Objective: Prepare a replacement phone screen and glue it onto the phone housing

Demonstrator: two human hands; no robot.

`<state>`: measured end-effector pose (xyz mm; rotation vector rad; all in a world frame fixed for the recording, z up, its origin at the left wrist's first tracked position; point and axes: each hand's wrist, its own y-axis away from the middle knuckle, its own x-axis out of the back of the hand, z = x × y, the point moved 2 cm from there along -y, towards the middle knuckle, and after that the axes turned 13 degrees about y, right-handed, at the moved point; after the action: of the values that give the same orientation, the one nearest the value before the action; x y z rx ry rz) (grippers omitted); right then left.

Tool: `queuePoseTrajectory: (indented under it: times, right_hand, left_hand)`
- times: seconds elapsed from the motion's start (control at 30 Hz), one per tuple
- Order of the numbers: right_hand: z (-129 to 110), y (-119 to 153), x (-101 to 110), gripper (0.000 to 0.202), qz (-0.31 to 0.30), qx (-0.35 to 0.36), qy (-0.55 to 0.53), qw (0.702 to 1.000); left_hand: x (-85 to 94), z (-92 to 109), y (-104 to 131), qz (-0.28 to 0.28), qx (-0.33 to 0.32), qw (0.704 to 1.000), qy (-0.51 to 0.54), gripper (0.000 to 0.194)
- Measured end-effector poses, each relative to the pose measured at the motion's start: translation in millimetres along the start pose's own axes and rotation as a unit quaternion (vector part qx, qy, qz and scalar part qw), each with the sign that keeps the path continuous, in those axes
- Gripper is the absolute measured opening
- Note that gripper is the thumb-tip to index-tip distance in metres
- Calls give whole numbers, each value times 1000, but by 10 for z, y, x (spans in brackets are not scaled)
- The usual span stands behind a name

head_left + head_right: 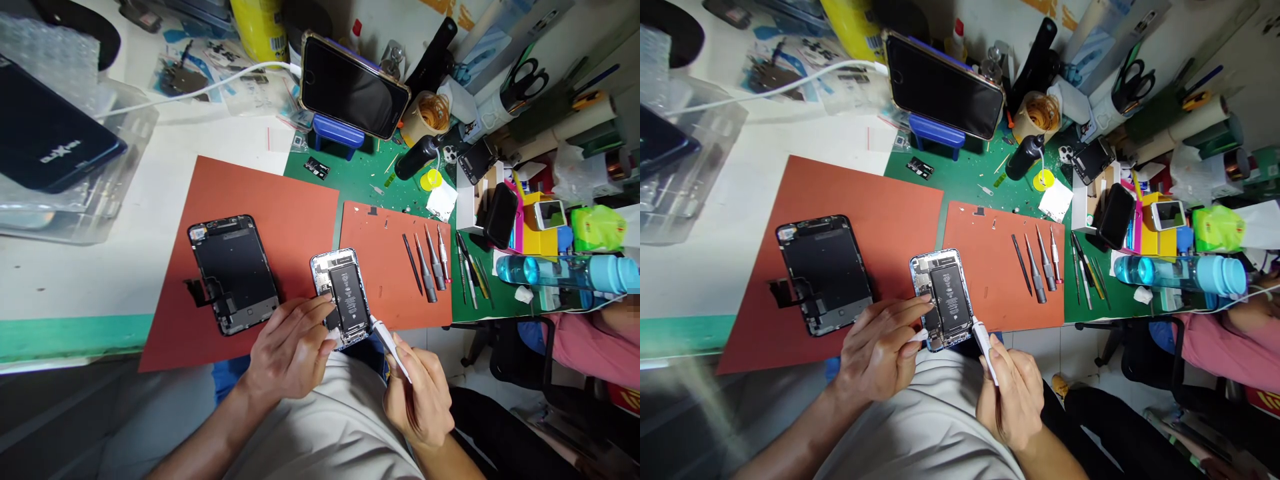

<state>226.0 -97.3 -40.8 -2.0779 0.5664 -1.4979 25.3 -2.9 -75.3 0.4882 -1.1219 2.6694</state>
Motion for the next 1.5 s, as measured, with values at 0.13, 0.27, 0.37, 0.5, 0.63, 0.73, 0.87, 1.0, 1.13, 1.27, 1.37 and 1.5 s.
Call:
queuePoseTrajectory:
  times: [0.13, 0.27, 0.37, 0.5, 0.63, 0.73, 0.87, 1.0, 1.13, 1.27, 1.37, 1.5]
  right_hand:
    - [-13, -30, 16, 49, 8, -4, 12, 1000]
    - [-17, -33, 34, 45, -9, -11, 12, 1000]
    - [-11, -15, 47, 50, -9, -13, 5, 1000]
    - [-4, 1, 56, 51, -5, -14, 6, 1000]
    - [1, 10, 64, 56, -13, -12, 8, 1000]
    - [-1, 12, 75, 57, -12, -12, 2, 1000]
    - [-1, 14, 97, 51, -20, -30, -3, 999]
    - [15, 26, 115, 47, -38, -43, -5, 998]
    - [26, 25, 115, 49, -29, -44, -12, 999]
    - [28, 14, 110, 48, -22, -51, -17, 998]
    - [31, 4, 111, 47, -19, -60, -22, 998]
    - [36, -14, 114, 50, -15, -67, -28, 997]
  left_hand:
    - [0, 1, 1, -2, 2, 1000, 0, 14]
    - [0, -8, 13, -5, 8, 1000, 5, 14]
    - [-1, -17, 27, -6, 6, 1000, 5, 14]
    - [-9, -24, 37, -3, -4, 1000, 3, 12]
    - [-21, -24, 25, -2, -4, 1000, -4, 13]
    - [-23, -23, 11, 4, -1, 1000, -1, 13]
    - [-19, -19, -3, 6, -3, 1000, -7, 14]
    - [-10, -15, -6, 7, -2, 1000, -18, 16]
    - [-8, -16, 5, 4, -4, 1000, -15, 15]
    - [-13, -23, 10, 6, 0, 1000, -4, 15]
    - [-14, -23, 6, 9, -2, 1000, -5, 14]
    - [-13, -15, 4, 3, -14, 1000, -13, 13]
